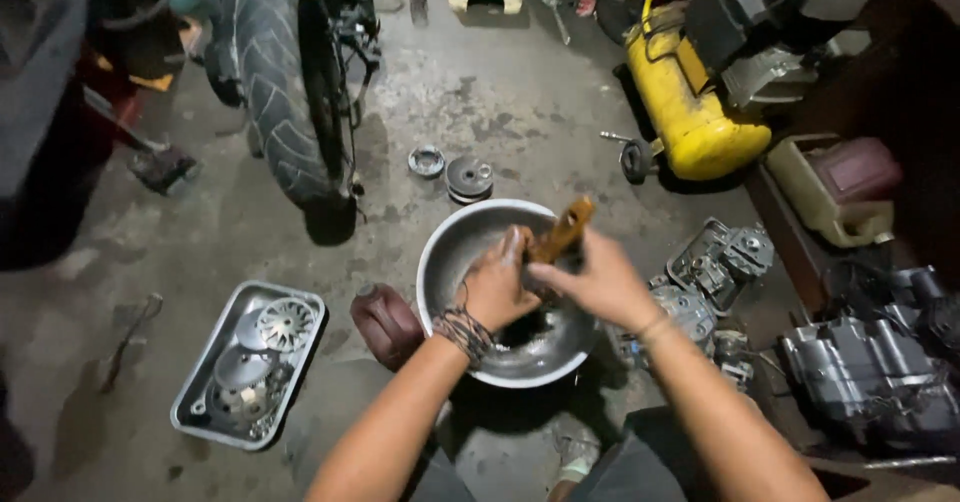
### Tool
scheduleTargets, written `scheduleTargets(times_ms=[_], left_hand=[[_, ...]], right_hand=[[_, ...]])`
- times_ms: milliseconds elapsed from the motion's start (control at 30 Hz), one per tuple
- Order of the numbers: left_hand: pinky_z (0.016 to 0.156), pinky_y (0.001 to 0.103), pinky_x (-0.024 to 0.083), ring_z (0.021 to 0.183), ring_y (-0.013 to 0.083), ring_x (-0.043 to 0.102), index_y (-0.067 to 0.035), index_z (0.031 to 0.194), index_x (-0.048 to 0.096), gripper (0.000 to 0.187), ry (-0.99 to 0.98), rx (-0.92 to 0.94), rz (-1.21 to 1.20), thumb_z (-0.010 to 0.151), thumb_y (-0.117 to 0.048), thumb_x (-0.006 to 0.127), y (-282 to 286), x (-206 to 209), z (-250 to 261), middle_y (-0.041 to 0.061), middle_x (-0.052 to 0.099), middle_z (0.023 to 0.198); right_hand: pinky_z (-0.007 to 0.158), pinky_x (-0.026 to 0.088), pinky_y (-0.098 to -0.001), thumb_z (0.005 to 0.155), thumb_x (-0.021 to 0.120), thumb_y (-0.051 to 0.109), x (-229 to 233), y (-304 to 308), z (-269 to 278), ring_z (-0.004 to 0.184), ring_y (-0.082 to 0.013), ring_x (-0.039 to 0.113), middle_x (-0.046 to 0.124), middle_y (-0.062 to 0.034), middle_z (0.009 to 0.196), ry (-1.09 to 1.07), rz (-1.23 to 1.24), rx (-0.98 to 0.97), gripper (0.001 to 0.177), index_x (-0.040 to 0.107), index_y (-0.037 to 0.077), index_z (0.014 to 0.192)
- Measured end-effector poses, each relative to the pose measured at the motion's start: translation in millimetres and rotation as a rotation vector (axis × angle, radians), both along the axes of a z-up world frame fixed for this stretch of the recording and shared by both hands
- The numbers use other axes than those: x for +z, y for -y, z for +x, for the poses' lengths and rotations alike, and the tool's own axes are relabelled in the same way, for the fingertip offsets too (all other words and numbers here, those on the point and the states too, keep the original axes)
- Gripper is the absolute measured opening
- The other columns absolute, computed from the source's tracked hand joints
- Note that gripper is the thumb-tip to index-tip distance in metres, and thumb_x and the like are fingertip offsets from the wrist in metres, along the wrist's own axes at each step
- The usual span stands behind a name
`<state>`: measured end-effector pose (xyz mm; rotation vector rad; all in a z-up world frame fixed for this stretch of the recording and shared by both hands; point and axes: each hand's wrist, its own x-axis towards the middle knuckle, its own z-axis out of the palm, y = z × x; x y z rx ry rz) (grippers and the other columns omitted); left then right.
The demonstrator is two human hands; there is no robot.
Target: Cleaning small metal motorcycle components in a basin of solvent using a brush and transferring them to a tray.
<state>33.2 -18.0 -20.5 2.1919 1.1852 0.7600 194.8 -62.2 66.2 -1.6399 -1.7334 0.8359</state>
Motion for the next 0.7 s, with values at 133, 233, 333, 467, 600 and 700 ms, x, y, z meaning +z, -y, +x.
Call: scheduleTargets(times_ms=[133, 233, 333, 467, 600, 700], left_hand=[[0.099, 0.053, 0.055, 0.122, 0.0440, 0.060, -0.021, 0.127, 0.041, 0.072, -0.107, -0.040, -0.040, 0.070, -0.036, 0.082, 0, 2, -5, 0.016, 0.056, 0.131], [0.110, 0.059, 0.045, 0.137, 0.0501, 0.045, -0.003, 0.145, 0.042, 0.089, -0.175, -0.032, -0.133, 0.077, -0.045, 0.082, -11, 33, -26, 0.024, 0.043, 0.151], [0.097, 0.045, 0.054, 0.116, 0.0306, 0.063, -0.021, 0.115, 0.061, 0.033, -0.196, 0.055, 0.012, 0.086, -0.031, 0.073, -34, -3, -35, 0.001, 0.061, 0.112], [0.070, 0.049, 0.061, 0.098, 0.0240, 0.070, -0.022, 0.102, 0.067, 0.021, -0.638, 0.215, 0.174, 0.082, -0.027, 0.072, -38, -39, 19, -0.001, 0.068, 0.092], [0.047, 0.044, 0.057, 0.067, 0.0199, 0.068, -0.016, 0.068, 0.068, 0.012, -0.659, 0.015, 0.441, 0.075, -0.022, 0.077, -69, -129, 28, 0.004, 0.066, 0.063], [0.043, 0.041, 0.057, 0.058, 0.0272, 0.071, -0.011, 0.065, 0.068, 0.029, -0.665, -0.084, 0.123, 0.068, -0.037, 0.081, -79, -119, 45, 0.011, 0.065, 0.062]], right_hand=[[0.089, 0.058, -0.0503, 0.089, 0.075, 0.017, -21, -8, 1, 0.107, -0.0427, 0.071, 0.076, -0.0210, 0.107, 0.093, 0.128, -0.021, 0.031, 0.074, 0.001, 0.116], [0.085, 0.059, -0.0485, 0.093, 0.072, 0.021, -34, -5, 13, 0.102, -0.0416, 0.072, 0.076, -0.0184, 0.099, 0.027, 0.125, -0.084, 0.025, 0.077, 0.007, 0.113], [0.081, 0.060, -0.0480, 0.089, 0.075, 0.021, -45, 2, 21, 0.102, -0.0394, 0.073, 0.078, -0.0175, 0.098, -0.017, 0.045, -0.132, 0.025, 0.079, 0.012, 0.112], [0.078, 0.059, -0.0490, 0.091, 0.073, 0.025, -39, 3, 27, 0.097, -0.0398, 0.073, 0.076, -0.0208, 0.097, -0.006, 0.035, -0.222, 0.026, 0.078, 0.010, 0.112], [0.071, 0.057, -0.0534, 0.093, 0.071, 0.023, -41, -5, 32, 0.084, -0.0424, 0.073, 0.073, -0.0276, 0.091, 0.040, 0.024, -0.303, 0.028, 0.078, -0.001, 0.104], [0.066, 0.056, -0.0554, 0.092, 0.073, 0.027, -39, -9, 38, 0.083, -0.0468, 0.072, 0.071, -0.0297, 0.086, 0.064, 0.044, -0.322, 0.032, 0.077, -0.004, 0.100]])
